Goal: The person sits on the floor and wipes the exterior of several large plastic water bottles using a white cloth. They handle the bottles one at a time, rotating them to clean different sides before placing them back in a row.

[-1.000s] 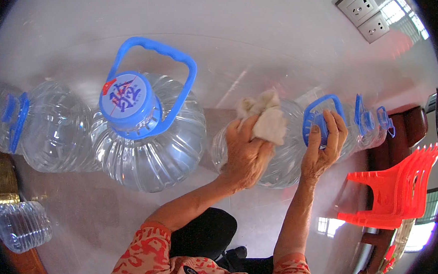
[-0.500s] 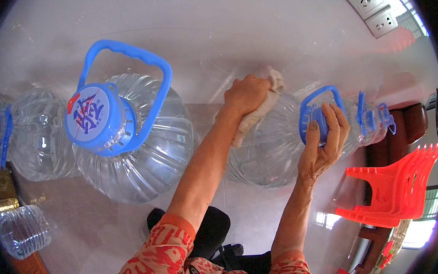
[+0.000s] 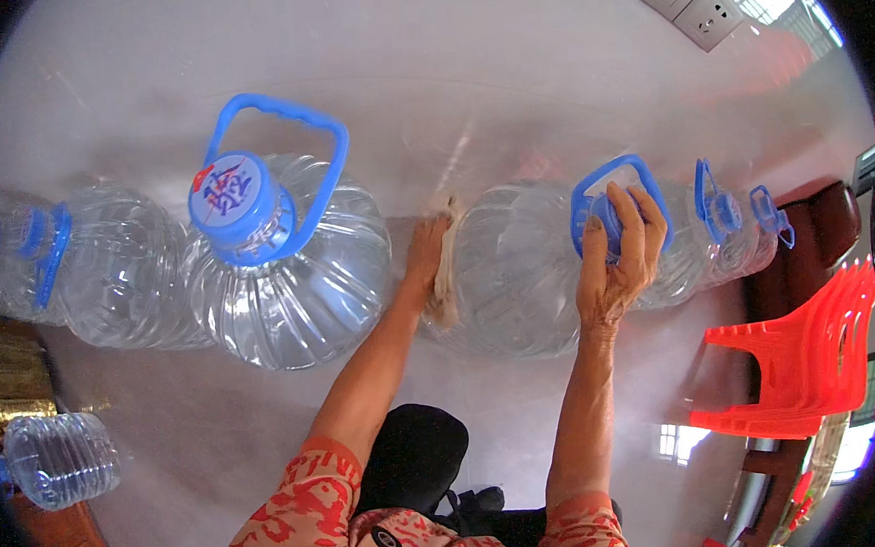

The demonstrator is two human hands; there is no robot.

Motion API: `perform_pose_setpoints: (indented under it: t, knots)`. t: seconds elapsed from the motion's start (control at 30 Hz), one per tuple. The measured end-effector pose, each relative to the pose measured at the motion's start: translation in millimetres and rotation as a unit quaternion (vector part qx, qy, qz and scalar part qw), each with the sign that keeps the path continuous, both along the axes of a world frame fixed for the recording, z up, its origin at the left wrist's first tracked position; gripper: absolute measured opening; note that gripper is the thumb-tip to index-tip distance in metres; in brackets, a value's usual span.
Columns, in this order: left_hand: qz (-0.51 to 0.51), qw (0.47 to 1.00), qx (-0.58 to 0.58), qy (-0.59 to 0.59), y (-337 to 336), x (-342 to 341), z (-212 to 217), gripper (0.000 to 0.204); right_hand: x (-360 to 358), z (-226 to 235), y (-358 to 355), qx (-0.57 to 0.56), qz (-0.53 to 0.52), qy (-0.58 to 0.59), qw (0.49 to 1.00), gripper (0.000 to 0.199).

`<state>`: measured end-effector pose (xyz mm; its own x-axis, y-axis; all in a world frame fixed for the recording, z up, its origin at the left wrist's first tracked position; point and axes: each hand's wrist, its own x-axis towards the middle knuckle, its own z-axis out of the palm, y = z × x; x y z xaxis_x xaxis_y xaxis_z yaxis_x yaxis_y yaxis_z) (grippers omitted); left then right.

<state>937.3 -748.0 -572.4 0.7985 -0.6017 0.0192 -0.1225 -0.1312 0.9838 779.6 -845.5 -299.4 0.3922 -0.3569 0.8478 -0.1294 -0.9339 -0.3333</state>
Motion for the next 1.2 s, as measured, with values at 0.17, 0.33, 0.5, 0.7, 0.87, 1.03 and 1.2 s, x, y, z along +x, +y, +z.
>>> perform_pose_setpoints:
  t: [0.17,0.33,0.5,0.7,0.87,1.03,1.2]
  knots:
    - [0.115,0.951,-0.12,0.259,16,-106,49,0.044,-16,-8,-14,-0.02,-0.026,0.008,0.999,0.034]
    - [0.172,0.981,-0.09,-0.02,25,-138,91,0.045,-13,-4,-13,-0.002,-0.023,0.002,1.0,0.033]
    - [0.145,0.965,-0.125,-0.179,29,-144,149,0.04,-11,-5,-12,-0.001,-0.021,0.003,1.0,0.033]
    - [0.088,0.877,-0.048,-0.47,17,-124,189,0.035,-7,-2,-12,-0.015,-0.037,0.02,0.999,0.033]
    - [0.083,0.895,-0.171,-0.403,20,-112,149,0.042,-8,-1,-12,-0.014,-0.025,0.02,0.999,0.034]
    - [0.029,0.95,-0.19,-0.248,25,-117,51,0.04,-9,-1,-11,-0.012,-0.04,0.017,0.999,0.033]
    - [0.0,0.985,-0.045,-0.165,47,-132,-19,0.031,-5,3,-10,-0.02,-0.035,0.008,0.999,0.033]
